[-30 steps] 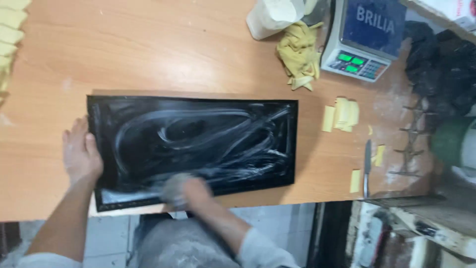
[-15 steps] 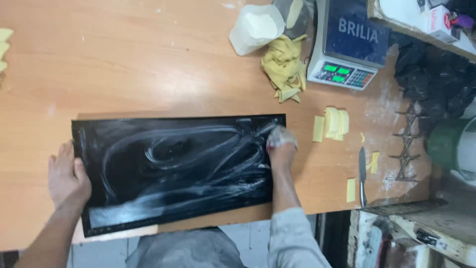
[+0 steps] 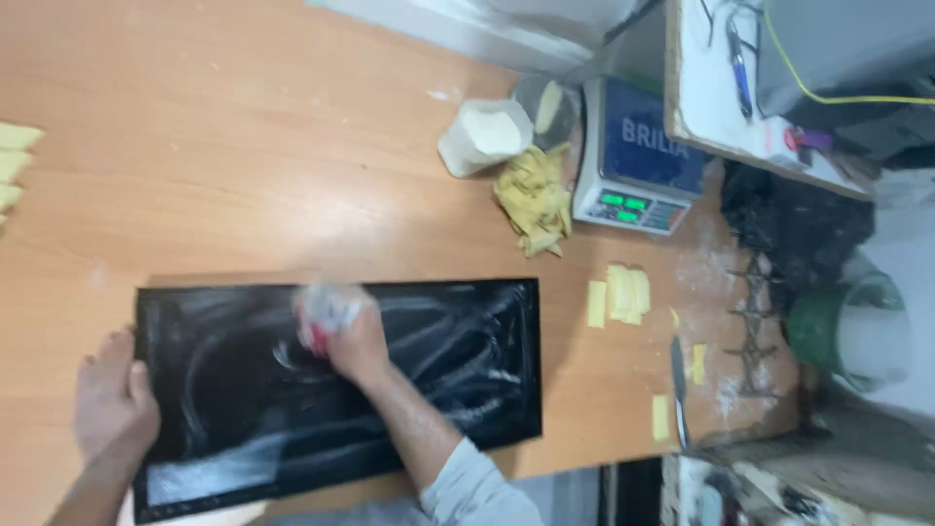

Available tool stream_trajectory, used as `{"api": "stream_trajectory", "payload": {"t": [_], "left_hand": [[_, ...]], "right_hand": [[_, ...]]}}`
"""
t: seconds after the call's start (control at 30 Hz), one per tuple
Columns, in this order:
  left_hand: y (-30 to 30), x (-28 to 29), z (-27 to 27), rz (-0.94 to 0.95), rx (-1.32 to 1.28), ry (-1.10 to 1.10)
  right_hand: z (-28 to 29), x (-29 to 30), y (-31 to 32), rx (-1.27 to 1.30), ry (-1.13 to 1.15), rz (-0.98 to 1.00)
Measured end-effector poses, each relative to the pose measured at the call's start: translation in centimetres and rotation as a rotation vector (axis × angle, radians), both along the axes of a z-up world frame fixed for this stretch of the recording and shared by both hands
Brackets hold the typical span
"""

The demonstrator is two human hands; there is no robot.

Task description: Shaping pastry dough pieces into bow shapes and arranging them on a baking tray.

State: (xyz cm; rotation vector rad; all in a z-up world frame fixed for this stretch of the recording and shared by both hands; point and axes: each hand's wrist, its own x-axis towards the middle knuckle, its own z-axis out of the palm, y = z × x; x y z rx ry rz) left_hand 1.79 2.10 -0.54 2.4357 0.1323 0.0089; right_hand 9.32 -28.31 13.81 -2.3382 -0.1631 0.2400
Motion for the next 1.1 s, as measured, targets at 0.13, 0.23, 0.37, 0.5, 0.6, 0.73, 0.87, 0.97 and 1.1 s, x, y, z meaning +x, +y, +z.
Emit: {"api": "stream_trajectory", "payload": {"t": [0.13, 0.23, 0.37, 0.5, 0.6, 0.73, 0.87, 0.97, 1.1], "left_hand": [[-0.2, -2.3, 0.0, -0.024, 0.008, -0.015], [1.0, -2.5, -2.9, -0.059, 0.057, -0.068], [-1.6, -5.0, -2.9, -0.035, 0.112, -0.068], [-5.8, -9.5, -0.6, -0.037, 0.205, 0.002], [-9.7, -9.3, 0.3, -0.003, 0.242, -0.014], [-12.0, -8.8, 1.7, 0.063, 0.28, 0.098], [-19.9, -6.6, 8.7, 0.141, 0.46, 0.073], [-31.2, -5.8, 14.1, 0.063, 0.324, -0.122], [-47.9, -6.6, 22.2, -0.57, 0.042, -0.335]], "right_hand": [[2.4, 0.2, -5.9, 0.065, -0.247, -0.088], [1.2, -1.1, -17.7, -0.248, -0.199, -0.117], [-6.2, -3.4, -41.4, -0.476, 0.046, -0.413], [-10.1, -6.7, -54.0, -0.825, 0.168, -0.237], [-7.3, -2.6, -53.5, -0.738, 0.204, -0.196], [-2.8, -3.0, -52.4, -0.874, 0.344, -0.081], [-0.1, -5.2, -53.2, -0.822, 0.142, 0.014], [1.8, -9.4, -53.1, -0.328, 0.123, -0.18], [4.4, -15.0, -49.1, 0.605, 0.365, -0.529]]}}
